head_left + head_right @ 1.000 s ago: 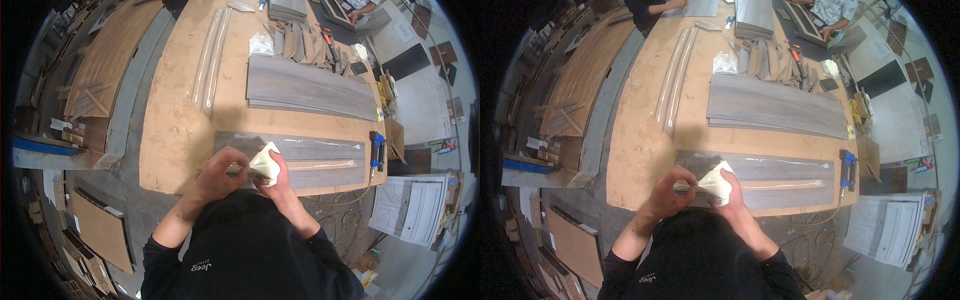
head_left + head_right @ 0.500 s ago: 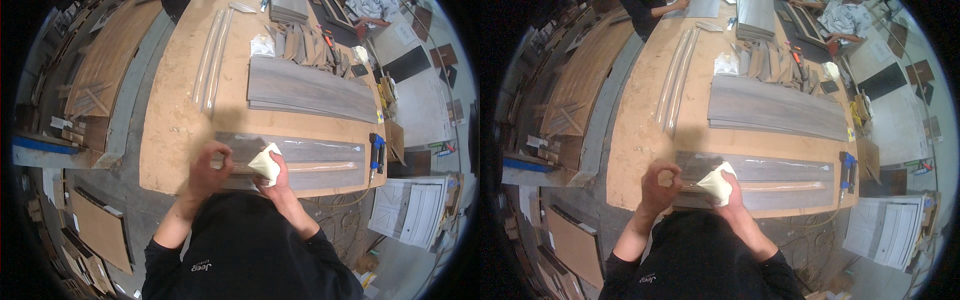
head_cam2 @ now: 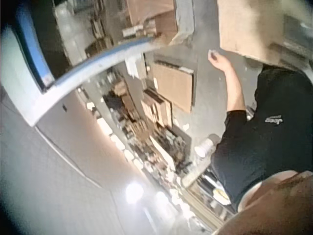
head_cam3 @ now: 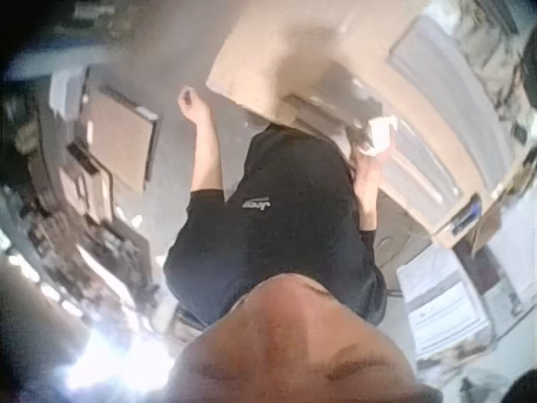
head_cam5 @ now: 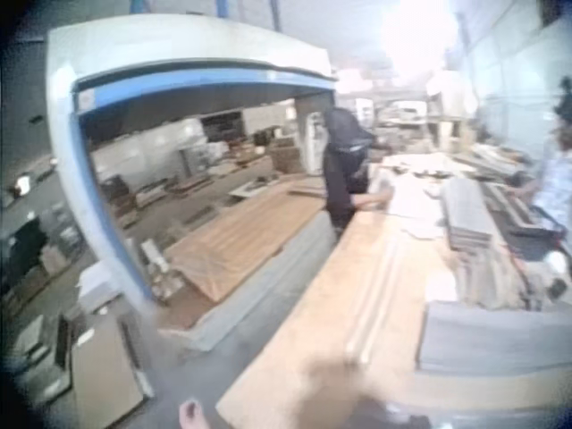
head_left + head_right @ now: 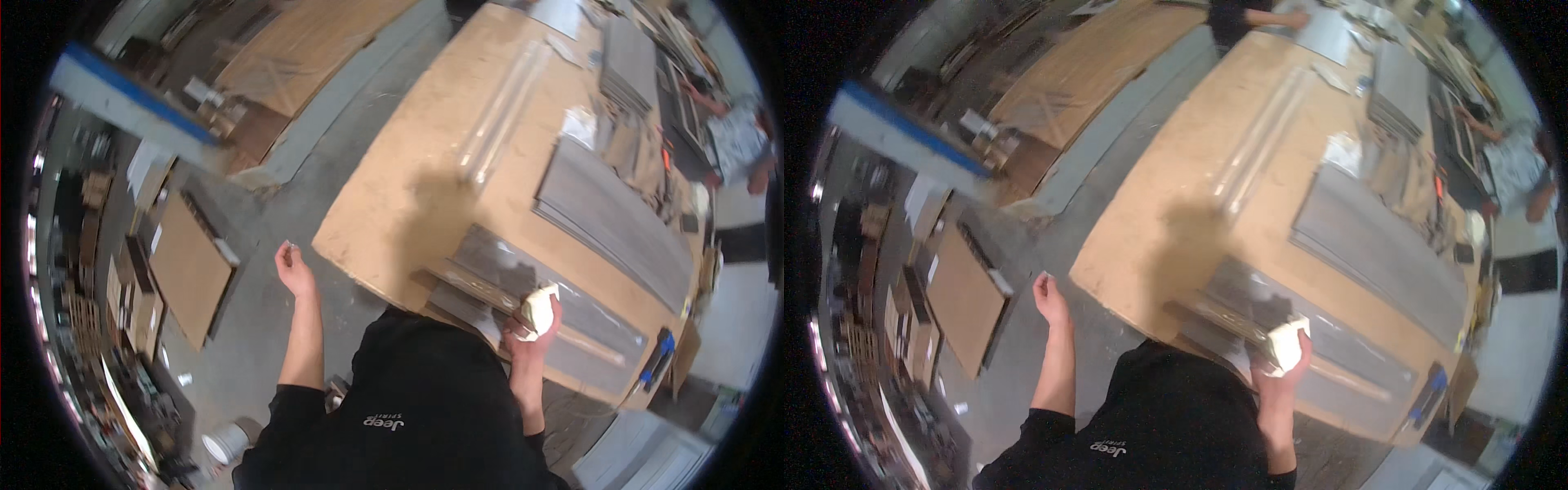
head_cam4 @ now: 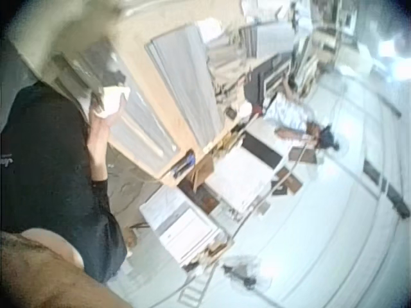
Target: Assembling wooden furniture panels using a nail gun, hammer, and glue.
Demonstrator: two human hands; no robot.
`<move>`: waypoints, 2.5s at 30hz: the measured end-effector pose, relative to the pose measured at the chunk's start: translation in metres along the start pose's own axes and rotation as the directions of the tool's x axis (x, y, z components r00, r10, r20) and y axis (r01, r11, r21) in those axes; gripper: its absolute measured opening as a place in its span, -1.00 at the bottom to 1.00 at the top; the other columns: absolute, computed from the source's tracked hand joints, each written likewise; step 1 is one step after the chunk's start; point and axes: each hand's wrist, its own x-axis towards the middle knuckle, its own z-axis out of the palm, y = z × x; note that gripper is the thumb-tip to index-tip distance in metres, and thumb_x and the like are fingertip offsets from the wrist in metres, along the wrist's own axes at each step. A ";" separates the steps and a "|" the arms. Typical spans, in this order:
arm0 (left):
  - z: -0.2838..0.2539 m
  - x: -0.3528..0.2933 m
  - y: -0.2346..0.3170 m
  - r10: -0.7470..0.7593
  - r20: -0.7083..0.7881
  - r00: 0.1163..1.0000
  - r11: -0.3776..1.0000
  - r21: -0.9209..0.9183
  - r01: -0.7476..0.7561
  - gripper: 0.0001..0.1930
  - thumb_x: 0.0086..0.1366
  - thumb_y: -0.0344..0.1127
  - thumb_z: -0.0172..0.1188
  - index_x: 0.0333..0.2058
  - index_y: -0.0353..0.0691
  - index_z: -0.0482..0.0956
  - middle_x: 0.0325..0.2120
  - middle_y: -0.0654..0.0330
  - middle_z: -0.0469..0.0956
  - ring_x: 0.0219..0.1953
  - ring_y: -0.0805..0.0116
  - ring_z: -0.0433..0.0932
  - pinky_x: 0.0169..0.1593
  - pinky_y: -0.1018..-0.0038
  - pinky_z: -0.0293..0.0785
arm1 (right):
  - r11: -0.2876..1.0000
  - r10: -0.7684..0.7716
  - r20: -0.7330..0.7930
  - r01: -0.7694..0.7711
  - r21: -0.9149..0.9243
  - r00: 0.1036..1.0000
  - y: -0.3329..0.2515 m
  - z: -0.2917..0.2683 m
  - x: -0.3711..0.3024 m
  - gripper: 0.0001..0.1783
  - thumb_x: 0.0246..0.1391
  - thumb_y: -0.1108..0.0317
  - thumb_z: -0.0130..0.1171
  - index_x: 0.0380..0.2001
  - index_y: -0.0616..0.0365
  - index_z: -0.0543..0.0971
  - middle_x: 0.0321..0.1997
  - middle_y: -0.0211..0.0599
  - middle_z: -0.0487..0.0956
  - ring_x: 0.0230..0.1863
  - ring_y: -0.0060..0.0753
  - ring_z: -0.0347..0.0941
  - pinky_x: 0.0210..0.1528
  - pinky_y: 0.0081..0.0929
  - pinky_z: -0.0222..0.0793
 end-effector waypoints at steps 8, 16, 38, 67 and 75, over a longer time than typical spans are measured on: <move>-0.004 -0.044 -0.044 -0.567 0.522 0.637 0.548 -0.338 0.765 -0.52 0.50 0.01 -0.01 0.32 0.09 0.32 0.28 0.43 0.39 0.22 0.34 0.40 0.20 0.18 0.33 | 0.968 0.239 0.189 -0.218 -0.124 0.953 -0.004 0.011 0.011 -0.57 0.29 -0.04 0.02 -0.13 0.07 0.62 -0.21 -0.26 0.65 -0.74 -0.60 0.30 -0.76 -0.60 0.17; -0.002 -0.062 -0.035 -0.521 0.549 0.653 0.483 -0.441 0.756 -0.59 0.53 -0.03 0.01 0.28 0.16 0.34 0.16 0.52 0.47 0.13 0.48 0.44 0.18 0.24 0.33 | 0.941 0.289 0.127 -0.258 -0.217 0.949 -0.001 0.029 0.019 -0.61 0.31 -0.02 0.01 -0.05 -0.01 0.61 -0.24 -0.31 0.63 -0.72 -0.62 0.29 -0.74 -0.64 0.16; -0.017 -0.076 0.005 -0.436 0.279 0.856 0.865 0.394 0.312 -0.26 0.20 -0.22 0.44 0.31 -0.21 0.32 0.21 0.03 0.43 0.23 0.20 0.42 0.21 0.30 0.41 | 0.895 0.321 0.151 -0.248 -0.371 0.935 0.015 0.060 0.008 -0.70 0.31 0.08 0.02 -0.02 -0.09 0.58 -0.34 -0.37 0.60 -0.71 -0.62 0.27 -0.74 -0.63 0.13; 0.053 -0.255 0.061 -0.464 0.192 0.865 0.864 -0.117 0.489 -0.44 0.44 -0.19 0.06 0.36 -0.21 0.30 0.29 0.14 0.36 0.35 0.19 0.27 0.36 0.12 0.16 | -0.111 -0.207 0.303 0.285 -0.952 0.930 -0.113 -0.026 0.005 -0.67 0.14 0.13 0.38 -0.20 0.17 0.71 -0.33 -0.25 0.72 -0.29 -0.48 0.61 -0.18 -0.40 0.49; 0.038 -0.291 -0.001 0.275 0.293 0.916 0.733 0.553 -0.397 -0.41 0.42 -0.24 0.08 0.33 -0.38 0.24 0.33 -0.18 0.24 0.35 -0.13 0.25 0.37 0.13 0.18 | -0.303 -0.069 0.482 0.442 -0.845 0.874 -0.076 -0.007 0.025 -0.74 0.09 0.17 0.41 -0.29 0.14 0.71 -0.38 -0.21 0.70 -0.37 -0.37 0.61 -0.24 -0.38 0.48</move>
